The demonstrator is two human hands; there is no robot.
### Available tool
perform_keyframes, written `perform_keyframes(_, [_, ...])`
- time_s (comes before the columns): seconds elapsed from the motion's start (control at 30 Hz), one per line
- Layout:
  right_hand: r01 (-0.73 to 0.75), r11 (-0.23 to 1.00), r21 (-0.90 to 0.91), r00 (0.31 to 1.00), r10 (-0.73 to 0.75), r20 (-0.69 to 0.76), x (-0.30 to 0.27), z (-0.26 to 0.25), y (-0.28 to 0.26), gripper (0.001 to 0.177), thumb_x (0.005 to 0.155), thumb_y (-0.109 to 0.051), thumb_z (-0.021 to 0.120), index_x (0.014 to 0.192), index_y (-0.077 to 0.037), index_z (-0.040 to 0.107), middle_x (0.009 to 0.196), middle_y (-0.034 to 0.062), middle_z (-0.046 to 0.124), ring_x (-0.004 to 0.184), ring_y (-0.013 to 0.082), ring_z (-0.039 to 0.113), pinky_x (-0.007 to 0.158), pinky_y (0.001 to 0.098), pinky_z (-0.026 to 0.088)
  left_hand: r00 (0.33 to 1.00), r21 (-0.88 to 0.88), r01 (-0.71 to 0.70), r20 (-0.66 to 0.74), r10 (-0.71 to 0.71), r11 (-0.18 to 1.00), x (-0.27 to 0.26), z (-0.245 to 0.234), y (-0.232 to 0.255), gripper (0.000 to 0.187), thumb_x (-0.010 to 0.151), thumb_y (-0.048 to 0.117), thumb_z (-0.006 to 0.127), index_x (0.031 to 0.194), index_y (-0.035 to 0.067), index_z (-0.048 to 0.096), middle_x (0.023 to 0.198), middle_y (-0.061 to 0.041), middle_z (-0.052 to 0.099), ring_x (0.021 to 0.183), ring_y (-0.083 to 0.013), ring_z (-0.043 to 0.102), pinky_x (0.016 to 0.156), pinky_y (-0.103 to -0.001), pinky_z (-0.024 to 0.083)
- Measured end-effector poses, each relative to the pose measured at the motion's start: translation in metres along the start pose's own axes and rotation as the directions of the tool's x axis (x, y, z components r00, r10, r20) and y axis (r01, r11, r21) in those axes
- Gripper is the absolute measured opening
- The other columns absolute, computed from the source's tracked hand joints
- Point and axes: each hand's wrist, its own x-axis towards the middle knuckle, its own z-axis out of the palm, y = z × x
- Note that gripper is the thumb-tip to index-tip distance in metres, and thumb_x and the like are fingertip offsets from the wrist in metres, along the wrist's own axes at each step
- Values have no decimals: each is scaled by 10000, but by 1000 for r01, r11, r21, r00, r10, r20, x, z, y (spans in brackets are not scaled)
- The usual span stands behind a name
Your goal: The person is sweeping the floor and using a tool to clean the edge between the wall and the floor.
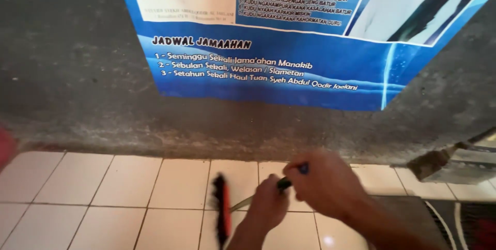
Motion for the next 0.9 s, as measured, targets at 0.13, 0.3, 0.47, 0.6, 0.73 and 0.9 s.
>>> perform_keyframes(0.13, [26, 989, -146, 981, -53, -188, -1, -7, -3, 270, 868, -313, 706, 950, -99, 848, 709, 136, 791, 630, 228, 750, 644, 371, 574, 996, -56, 9, 86, -4, 998, 14, -18, 31, 224, 950, 253, 598, 996, 37, 557, 995, -224, 674, 1008, -440, 630, 849, -523, 504])
perform_keyframes(0.3, [179, 980, -88, 975, -189, -113, -1, -12, -46, 275, 864, -282, 638, 936, -102, 833, 713, 124, 799, 679, 193, 823, 670, 340, 632, 988, -114, 66, 145, -50, 991, 13, -77, 42, 242, 962, 220, 517, 1149, 106, 621, 1099, -172, 712, 1075, -380, 669, 888, -482, 519])
perform_keyframes(0.47, [163, 972, 166, 983, -174, 53, 4, 16, -65, 283, 854, -246, 687, 947, -22, 834, 766, 130, 826, 697, 197, 826, 626, 313, 632, 984, -5, 179, -20, -179, 984, -30, -132, 25, 184, 953, 188, 536, 1066, 69, 618, 1063, -193, 702, 1047, -420, 648, 867, -513, 513])
perform_keyframes(0.6, [79, 910, 407, 940, -204, 273, 6, 65, -71, 285, 856, -230, 747, 997, 4, 830, 821, 142, 824, 682, 204, 806, 594, 286, 625, 929, 55, 325, -204, -308, 944, -79, -157, -15, 155, 918, 183, 597, 954, 37, 557, 980, -216, 677, 989, -448, 628, 826, -548, 503])
perform_keyframes(0.73, [78, 853, 517, 869, -312, 384, 8, 125, -74, 294, 876, -206, 727, 999, 42, 824, 809, 154, 777, 673, 192, 759, 603, 302, 636, 865, 83, 444, -299, -403, 892, -116, -162, -83, 145, 913, 175, 595, 951, 44, 548, 988, -219, 661, 991, -452, 621, 827, -551, 500])
perform_keyframes(0.9, [274, 900, 339, 839, -396, 374, 4, 147, -89, 265, 876, -232, 692, 959, -12, 813, 748, 113, 779, 650, 162, 791, 592, 280, 596, 794, 13, 534, -351, -496, 846, -124, -155, -120, 147, 919, 206, 600, 976, 73, 575, 1019, -216, 668, 1036, -442, 629, 865, -535, 500])
